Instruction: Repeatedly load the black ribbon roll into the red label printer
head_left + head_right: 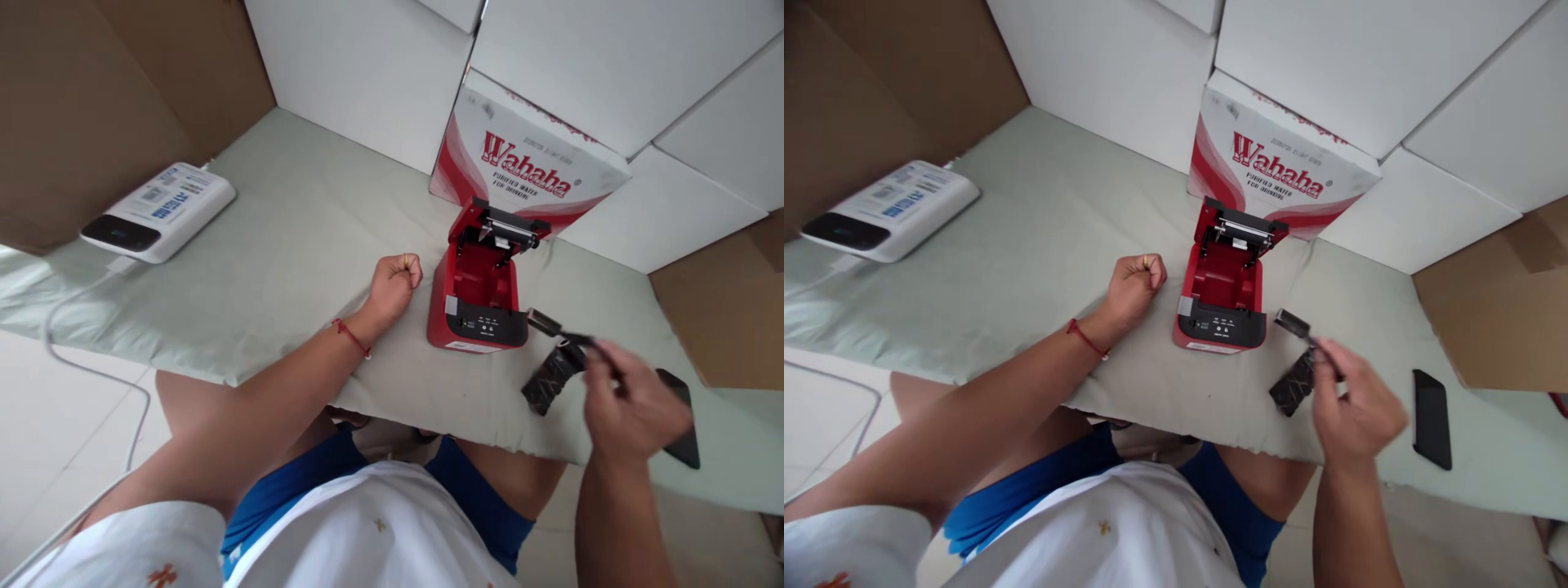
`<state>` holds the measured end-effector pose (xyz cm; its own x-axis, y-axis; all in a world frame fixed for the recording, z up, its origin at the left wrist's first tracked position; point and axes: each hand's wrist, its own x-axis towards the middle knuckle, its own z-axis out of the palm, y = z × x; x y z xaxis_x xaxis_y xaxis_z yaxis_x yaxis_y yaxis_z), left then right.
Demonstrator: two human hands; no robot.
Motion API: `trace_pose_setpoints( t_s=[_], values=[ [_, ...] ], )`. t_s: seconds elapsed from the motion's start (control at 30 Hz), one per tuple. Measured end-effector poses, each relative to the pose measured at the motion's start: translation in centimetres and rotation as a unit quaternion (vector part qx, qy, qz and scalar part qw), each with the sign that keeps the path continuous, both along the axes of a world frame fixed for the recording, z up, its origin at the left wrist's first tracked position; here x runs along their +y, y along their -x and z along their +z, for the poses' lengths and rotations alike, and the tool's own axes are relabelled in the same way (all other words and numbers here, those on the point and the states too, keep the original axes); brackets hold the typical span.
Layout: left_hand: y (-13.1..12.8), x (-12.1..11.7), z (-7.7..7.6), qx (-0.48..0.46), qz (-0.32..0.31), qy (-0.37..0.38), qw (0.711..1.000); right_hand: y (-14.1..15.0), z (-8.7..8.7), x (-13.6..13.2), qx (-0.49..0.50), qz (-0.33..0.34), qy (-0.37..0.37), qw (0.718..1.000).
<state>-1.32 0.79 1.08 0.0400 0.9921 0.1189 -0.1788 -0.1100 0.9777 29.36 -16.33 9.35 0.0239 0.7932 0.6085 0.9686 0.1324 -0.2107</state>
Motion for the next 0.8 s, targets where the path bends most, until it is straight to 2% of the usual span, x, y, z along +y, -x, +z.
trace_pose_setpoints(
  t_s=[0.07,0.13,0.17,0.2,0.23,0.3,0.37,0.4,0.43,0.57,0.63,0.7,0.73,0.8],
  values=[
    [0.0,0.0,0.0,0.006,-0.004,0.003,1.0,1.2,-1.2,-1.5,-0.034,0.14,0.069,0.987],
    [0.0,-0.1,0.1,0.012,-0.009,0.007,1.0,1.4,-1.9,-2.6,-0.017,0.275,0.173,0.946],
    [-0.1,-0.1,0.2,0.012,-0.012,0.012,1.0,1.0,-2.1,-3.0,0.01,0.307,0.208,0.929],
    [-0.1,-0.1,0.3,0.009,-0.012,0.017,1.0,0.3,-2.2,-3.3,0.043,0.299,0.216,0.928],
    [-0.2,-0.1,0.4,0.003,-0.005,0.02,1.0,-0.5,-2.2,-3.3,0.075,0.252,0.195,0.945],
    [-0.2,-0.1,0.6,-0.004,0.03,0.018,0.999,-2.7,-2.1,-2.8,0.118,0.071,0.106,0.985],
    [-0.2,-0.1,0.8,0.005,0.064,0.006,0.998,-5.0,-2.3,-1.4,0.124,-0.116,0.037,0.985],
    [-0.2,-0.2,0.8,0.016,0.066,-0.002,0.998,-6.0,-2.5,-0.5,0.116,-0.171,0.038,0.978],
    [-0.2,-0.2,0.8,0.029,0.057,-0.009,0.998,-7.0,-2.7,0.4,0.104,-0.195,0.065,0.973],
    [-0.2,-0.6,0.7,0.066,0.009,-0.027,0.997,-9.0,-4.1,3.5,0.06,-0.174,0.225,0.957],
    [-0.3,-0.7,0.7,0.068,0.0,-0.031,0.997,-9.1,-4.0,4.1,0.052,-0.161,0.253,0.953],
    [-0.4,-0.8,0.7,0.064,-0.009,-0.037,0.997,-8.9,-2.7,4.1,0.048,-0.138,0.279,0.949],
    [-0.5,-0.8,0.8,0.063,-0.015,-0.037,0.997,-8.8,-1.4,3.8,0.053,-0.104,0.308,0.944],
    [-0.5,-0.9,0.9,0.064,-0.03,-0.029,0.997,-8.3,2.2,3.0,0.068,0.018,0.39,0.918]
  ],
)
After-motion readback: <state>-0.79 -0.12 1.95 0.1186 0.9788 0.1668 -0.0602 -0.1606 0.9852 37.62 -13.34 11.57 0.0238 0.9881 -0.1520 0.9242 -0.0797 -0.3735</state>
